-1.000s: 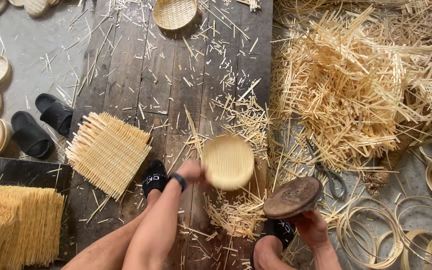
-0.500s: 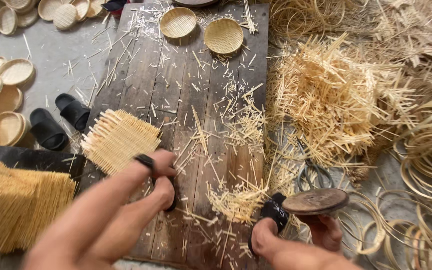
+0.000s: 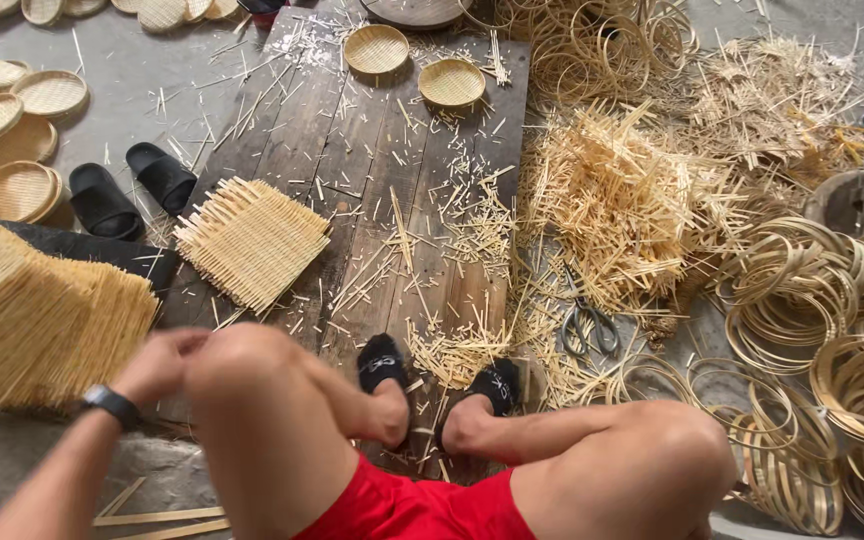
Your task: The person sits on the floor of a bamboo workshop and trims protruding bamboo strips from woven tray blanks with scissors, working over a wooden form. They then bend a thin bamboo ring around the tray edge, press the ring into place, and set the finished woven tray aside with completed trays.
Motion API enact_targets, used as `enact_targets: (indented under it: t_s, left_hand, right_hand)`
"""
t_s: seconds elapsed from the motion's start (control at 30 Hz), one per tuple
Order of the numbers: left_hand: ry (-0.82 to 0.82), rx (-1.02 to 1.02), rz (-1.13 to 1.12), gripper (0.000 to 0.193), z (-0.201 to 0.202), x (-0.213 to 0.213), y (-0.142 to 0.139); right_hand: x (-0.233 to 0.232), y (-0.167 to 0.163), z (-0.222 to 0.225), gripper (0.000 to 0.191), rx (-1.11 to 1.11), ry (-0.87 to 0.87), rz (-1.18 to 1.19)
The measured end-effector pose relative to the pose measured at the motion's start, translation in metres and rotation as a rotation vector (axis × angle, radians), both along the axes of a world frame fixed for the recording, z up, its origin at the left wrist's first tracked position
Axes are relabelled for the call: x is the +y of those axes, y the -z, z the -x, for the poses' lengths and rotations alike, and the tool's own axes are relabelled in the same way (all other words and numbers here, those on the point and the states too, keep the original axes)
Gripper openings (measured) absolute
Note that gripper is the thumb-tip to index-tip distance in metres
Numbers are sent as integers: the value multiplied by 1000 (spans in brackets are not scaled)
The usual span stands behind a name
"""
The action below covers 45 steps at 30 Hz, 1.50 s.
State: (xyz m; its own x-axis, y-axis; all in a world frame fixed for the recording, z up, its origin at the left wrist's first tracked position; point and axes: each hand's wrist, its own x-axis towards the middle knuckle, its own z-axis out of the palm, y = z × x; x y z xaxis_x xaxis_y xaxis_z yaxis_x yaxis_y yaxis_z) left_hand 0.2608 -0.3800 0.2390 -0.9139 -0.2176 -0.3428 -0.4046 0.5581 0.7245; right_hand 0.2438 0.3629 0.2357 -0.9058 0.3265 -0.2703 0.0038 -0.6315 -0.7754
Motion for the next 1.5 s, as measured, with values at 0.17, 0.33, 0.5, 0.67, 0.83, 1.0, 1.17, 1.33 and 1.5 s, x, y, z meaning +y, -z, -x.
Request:
enact_targets:
  t_s: [0.17,0.33,0.5,0.67,0.83,1.0,1.17,1.33,1.5]
  left_hand:
    - [-84,-251,-153,30,-93,86,110]
    - [-135,-137,-63,28,-161,170,144]
    - [-155,103,257,28,-185,195,144]
    - [-135,258,173,28,-102,188,153]
    - [-128,250,212,26,-79,180,143]
    - [-128,241,237,24,-97,180,135]
    - [-141,253,223,22,-70,172,136]
    - [-139,268,218,21,-32,175,138]
    - [-85,230,279,19,-118,198,146]
  right_hand:
    - [7,-17,-19,54,27,92,-31]
    - [18,-29,-17,55,25,174,-12]
    - [7,-15,-21,52,-12,202,92]
    - [3,-4,-44,59,112,82,134]
    - [5,-11,-62,56,15,34,109]
    - [2,-32,-47,64,25,13,22]
    - [5,-45,-40,71,99,11,-13]
    - [21,-25,-42,78,137,17,-72]
    - [40,-4,-46,75,64,127,-45]
